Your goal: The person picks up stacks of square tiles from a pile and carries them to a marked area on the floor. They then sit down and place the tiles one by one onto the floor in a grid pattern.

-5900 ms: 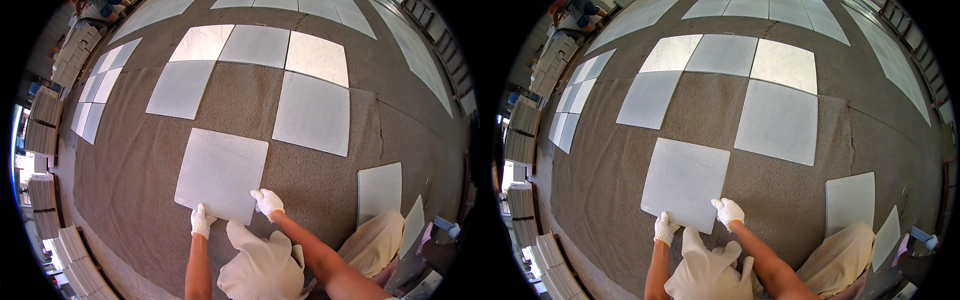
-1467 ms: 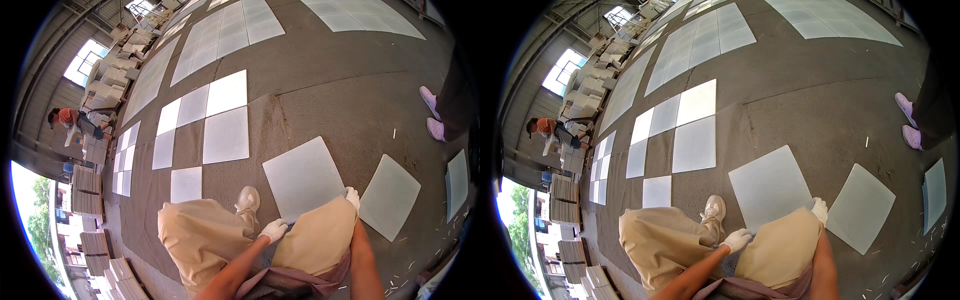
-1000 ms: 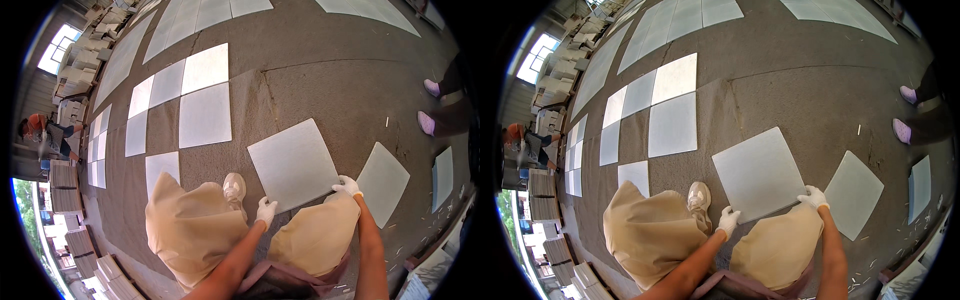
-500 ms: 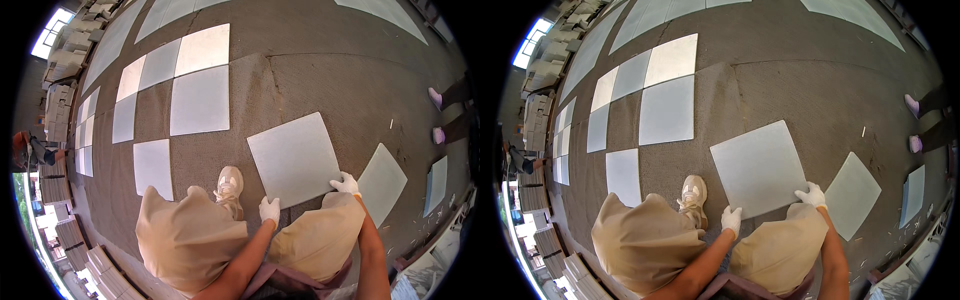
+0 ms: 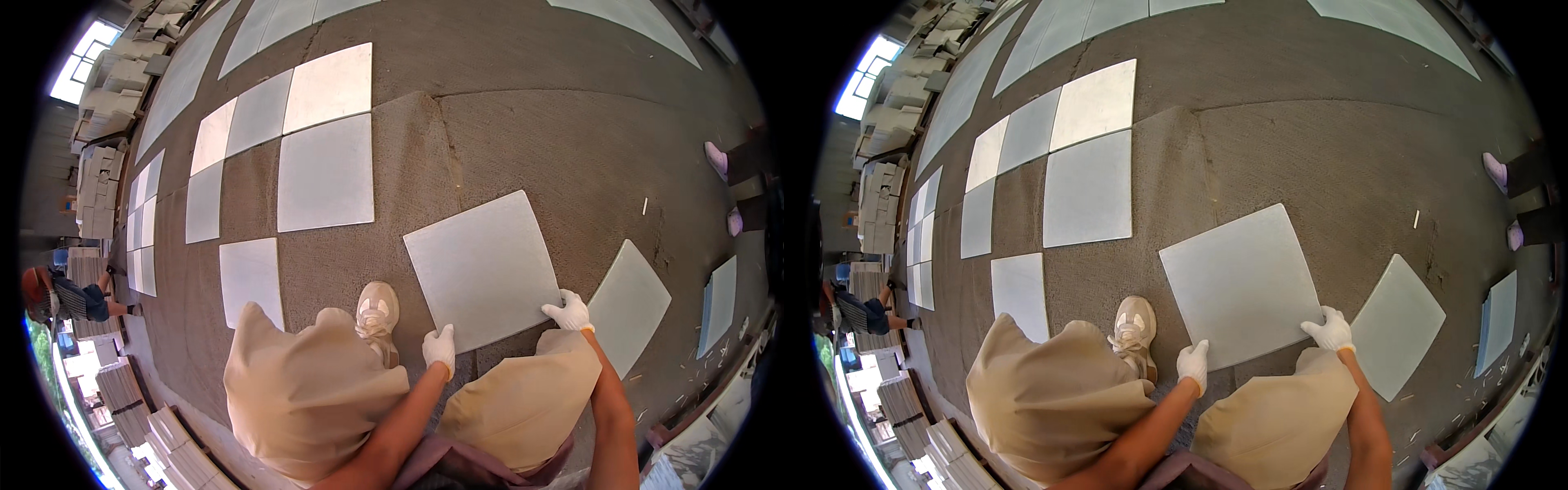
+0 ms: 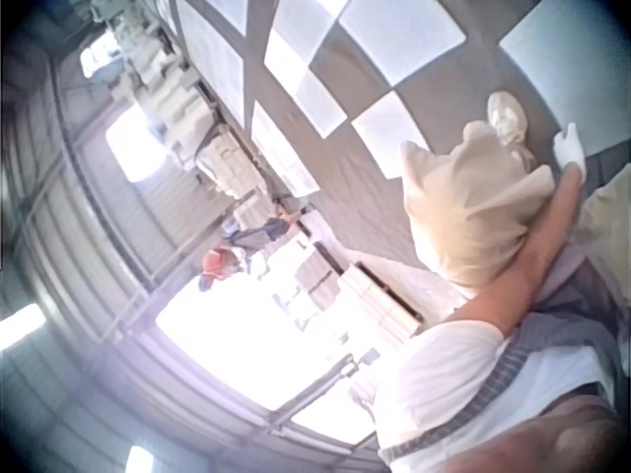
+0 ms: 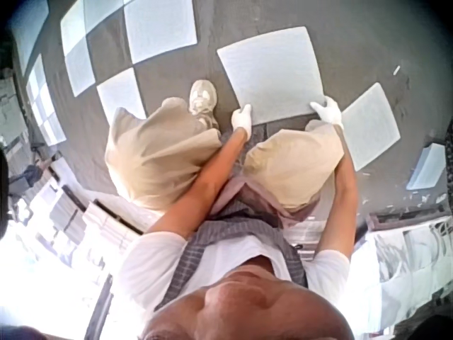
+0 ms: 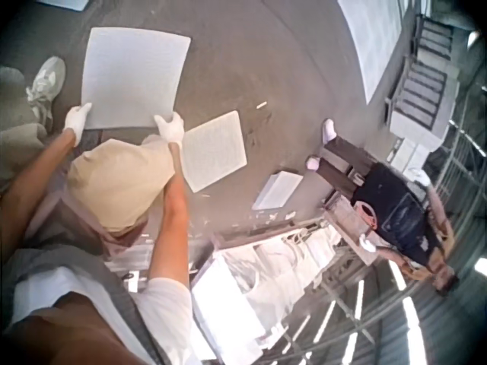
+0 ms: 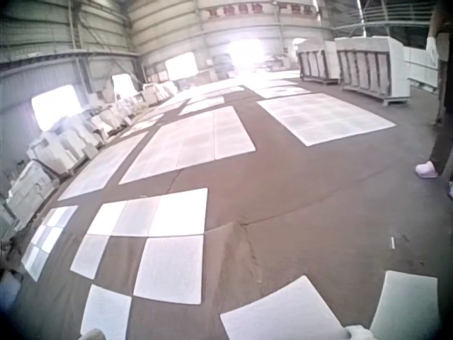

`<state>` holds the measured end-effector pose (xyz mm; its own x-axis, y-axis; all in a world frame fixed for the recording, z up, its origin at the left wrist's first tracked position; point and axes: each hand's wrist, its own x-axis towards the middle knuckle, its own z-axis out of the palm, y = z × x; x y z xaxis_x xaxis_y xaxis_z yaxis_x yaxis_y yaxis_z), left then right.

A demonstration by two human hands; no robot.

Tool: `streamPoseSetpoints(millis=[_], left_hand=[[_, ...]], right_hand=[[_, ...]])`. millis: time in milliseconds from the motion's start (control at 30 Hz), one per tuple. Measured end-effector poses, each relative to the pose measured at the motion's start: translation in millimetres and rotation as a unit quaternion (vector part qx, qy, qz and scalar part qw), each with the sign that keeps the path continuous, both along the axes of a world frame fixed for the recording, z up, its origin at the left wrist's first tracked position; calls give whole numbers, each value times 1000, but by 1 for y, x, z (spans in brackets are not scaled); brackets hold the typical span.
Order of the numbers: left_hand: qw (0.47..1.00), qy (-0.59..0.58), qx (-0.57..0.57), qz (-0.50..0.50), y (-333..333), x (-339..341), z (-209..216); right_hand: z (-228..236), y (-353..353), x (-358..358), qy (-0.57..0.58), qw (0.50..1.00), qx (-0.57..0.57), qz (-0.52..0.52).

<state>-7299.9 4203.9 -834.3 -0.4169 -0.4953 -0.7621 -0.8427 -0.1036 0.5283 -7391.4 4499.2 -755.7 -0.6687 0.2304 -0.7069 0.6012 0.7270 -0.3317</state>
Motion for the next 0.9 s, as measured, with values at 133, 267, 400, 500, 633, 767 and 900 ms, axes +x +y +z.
streamPoseSetpoints(millis=[133,267,400,500,633,767,900], left_hand=[[999,-45,6,-10,-1,-10,14],[997,-75,18,-28,-10,-17,29],[996,-47,72,14,-23,-9,22],[996,-42,77,-11,-18,-16,31],[999,-13,40,-3,2,-26,61],[987,2,158,27,-22,-26,56],[954,-65,286,63,-18,-71,155]], right_hand=[[0,1,-6,-23,1000,-3,-11],[14,-7,-17,-68,998,9,-6],[17,-11,-22,-84,996,-18,-15],[23,-4,-24,-80,996,-6,-41],[51,-4,-30,-68,985,-90,-130],[64,-6,-39,-52,979,-155,-125],[121,-4,-66,-82,967,-206,-125]])
